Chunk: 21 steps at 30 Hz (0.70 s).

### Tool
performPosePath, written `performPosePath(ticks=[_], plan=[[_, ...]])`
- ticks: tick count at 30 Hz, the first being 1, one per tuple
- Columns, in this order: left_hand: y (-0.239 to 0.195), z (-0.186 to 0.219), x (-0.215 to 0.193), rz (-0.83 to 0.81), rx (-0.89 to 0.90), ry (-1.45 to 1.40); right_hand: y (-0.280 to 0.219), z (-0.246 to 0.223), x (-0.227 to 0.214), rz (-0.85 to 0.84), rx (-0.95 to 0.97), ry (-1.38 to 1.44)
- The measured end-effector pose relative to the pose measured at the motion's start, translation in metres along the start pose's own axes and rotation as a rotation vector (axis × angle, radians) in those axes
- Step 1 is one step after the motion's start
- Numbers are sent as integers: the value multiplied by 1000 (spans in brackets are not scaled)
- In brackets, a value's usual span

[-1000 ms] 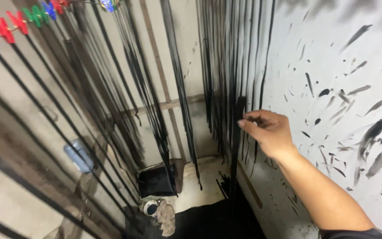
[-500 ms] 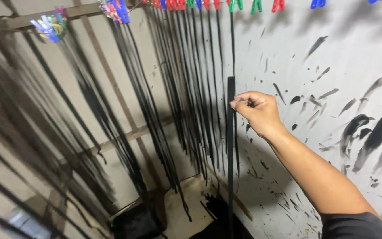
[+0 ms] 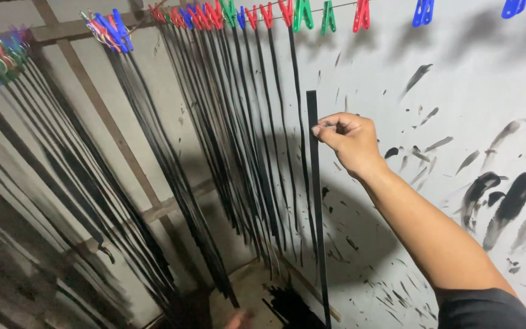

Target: The person is dyeing long leather strips by pulling them through a dyeing applicator and then hanging them on a line to dry using clothespins.

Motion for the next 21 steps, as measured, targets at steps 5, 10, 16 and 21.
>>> performPosePath(ticks=[5,10,16,21], plan=[[-101,298,-183,241,177,-131,34,26,3,-2,-29,71],[-95,453,-285,912,902,627,62,44,4,47,-17,155],[-48,539,-342,1359,1092,507,85,60,4,63,-58,64],[-16,560,-361,1484,1193,502,106,73,-1,84,-74,30]])
Point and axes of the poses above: each hand's wrist, its own y-axis towards the middle knuckle, its own x-axis out of the palm, z = x × y, the point moved 5 cm from there along y, towards the middle knuckle
